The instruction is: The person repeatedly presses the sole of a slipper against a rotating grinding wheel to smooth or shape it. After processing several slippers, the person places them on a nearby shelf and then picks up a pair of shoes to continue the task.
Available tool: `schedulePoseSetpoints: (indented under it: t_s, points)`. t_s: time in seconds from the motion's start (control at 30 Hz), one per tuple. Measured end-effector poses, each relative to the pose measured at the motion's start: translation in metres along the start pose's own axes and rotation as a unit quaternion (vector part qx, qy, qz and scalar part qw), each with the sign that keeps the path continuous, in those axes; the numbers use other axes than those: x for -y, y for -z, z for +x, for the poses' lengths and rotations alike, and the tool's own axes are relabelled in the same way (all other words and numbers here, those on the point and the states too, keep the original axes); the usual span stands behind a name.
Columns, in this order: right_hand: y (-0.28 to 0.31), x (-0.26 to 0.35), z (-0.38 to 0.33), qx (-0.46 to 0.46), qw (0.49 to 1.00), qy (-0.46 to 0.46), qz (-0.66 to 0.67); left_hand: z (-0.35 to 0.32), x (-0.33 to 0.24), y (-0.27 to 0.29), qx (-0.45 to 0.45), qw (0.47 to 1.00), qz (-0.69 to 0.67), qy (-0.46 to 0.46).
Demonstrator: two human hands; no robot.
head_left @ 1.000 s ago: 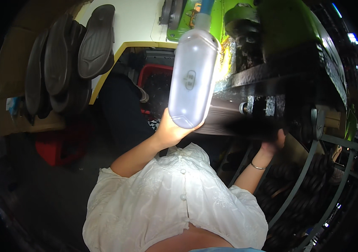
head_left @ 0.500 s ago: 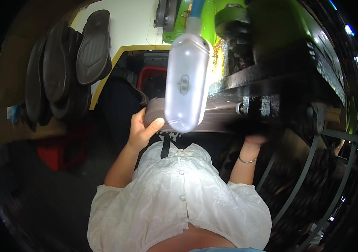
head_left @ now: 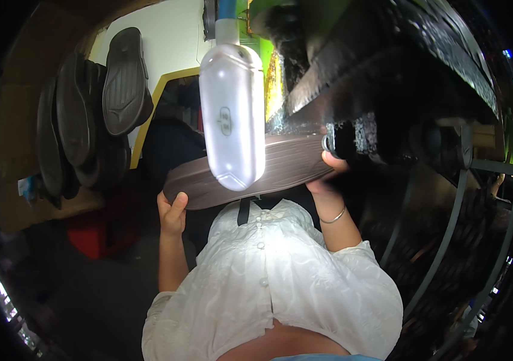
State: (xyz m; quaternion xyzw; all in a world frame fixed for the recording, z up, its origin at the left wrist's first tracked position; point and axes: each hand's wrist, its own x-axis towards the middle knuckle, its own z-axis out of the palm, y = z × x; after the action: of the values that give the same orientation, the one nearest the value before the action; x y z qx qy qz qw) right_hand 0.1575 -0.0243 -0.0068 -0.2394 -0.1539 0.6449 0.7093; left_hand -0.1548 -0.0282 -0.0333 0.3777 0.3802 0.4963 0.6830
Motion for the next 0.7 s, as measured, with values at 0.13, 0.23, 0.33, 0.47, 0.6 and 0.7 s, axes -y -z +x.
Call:
schedulePoseSetpoints:
  t_s: [0.13,0.23,0.33,0.47,0.6,0.7]
  points:
    - [-0.021,-0.005,0.003,0.001,0.999,0.043,-0.026,0.001,0.012,0.006,0.0,0.999,0.037,0.01]
    - [-0.018,-0.006,0.008,-0.011,1.0,0.02,-0.006,0.006,0.016,0.004,0.021,0.994,0.097,0.043]
    - [-0.032,0.004,0.012,0.001,0.995,0.028,-0.095,0.014,0.033,0.004,0.114,0.973,0.168,0.111]
    - [-0.041,0.016,0.024,0.048,0.967,-0.044,-0.245,0.021,0.068,-0.024,0.185,0.891,0.393,0.13]
    - [-0.067,0.038,0.039,0.129,0.894,-0.103,-0.416,0.042,0.039,-0.104,0.172,0.911,0.374,0.005]
    - [-0.079,0.047,0.045,0.179,0.872,-0.128,-0.436,0.062,0.005,-0.152,0.106,0.956,0.254,-0.104]
